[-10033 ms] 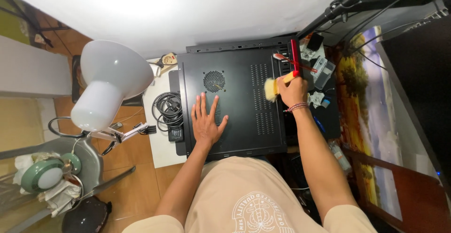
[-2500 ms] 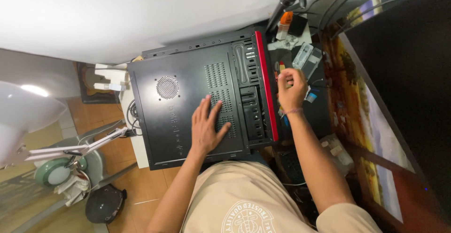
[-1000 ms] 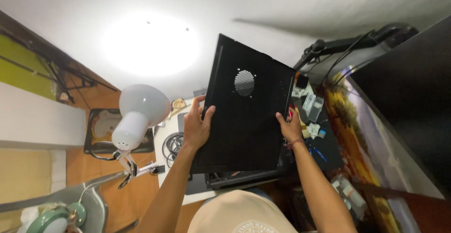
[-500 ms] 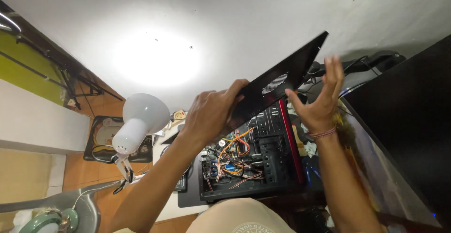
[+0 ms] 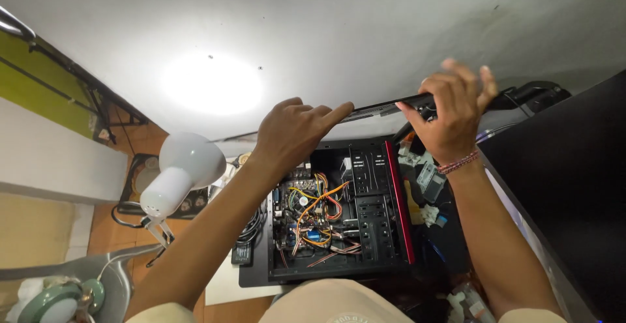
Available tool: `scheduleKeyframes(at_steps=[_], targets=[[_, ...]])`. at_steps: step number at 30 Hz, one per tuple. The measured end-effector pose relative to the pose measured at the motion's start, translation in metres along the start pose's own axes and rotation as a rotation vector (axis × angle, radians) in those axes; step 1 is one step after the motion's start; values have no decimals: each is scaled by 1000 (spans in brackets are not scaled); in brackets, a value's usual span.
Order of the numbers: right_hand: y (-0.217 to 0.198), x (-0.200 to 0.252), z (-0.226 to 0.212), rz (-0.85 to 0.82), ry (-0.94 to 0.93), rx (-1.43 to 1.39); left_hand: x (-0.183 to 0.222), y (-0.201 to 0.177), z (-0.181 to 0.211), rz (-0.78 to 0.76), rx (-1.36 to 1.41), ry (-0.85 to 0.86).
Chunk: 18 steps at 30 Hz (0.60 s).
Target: The person cleans the exterior of a desktop computer case using a toothbrush and a brush, then removes the side panel to access the interior. They proceed to disconnect several internal cables, including a yellow SATA power cable and a red-and-white connector, from the motherboard and drive bay area.
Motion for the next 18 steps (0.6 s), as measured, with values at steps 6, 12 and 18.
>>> scheduleKeyframes(at_steps=[6, 12, 18], targets=[[46, 40, 6, -157, 74, -173, 8, 68, -13, -43, -62, 44], [91, 73, 5, -143, 98, -213, 11, 118, -38, 62, -29, -4], [152, 105, 19, -282, 254, -383, 14, 171, -61, -55, 22, -105]])
Point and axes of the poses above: each hand's wrist, its own x-axis away from the middle knuckle, its own y-axis out of the palm, z = x × y, the point moved 6 cm from there along -x, towards the middle knuckle, and after that the axes turned 8 degrees about z, right-handed, at the moved point
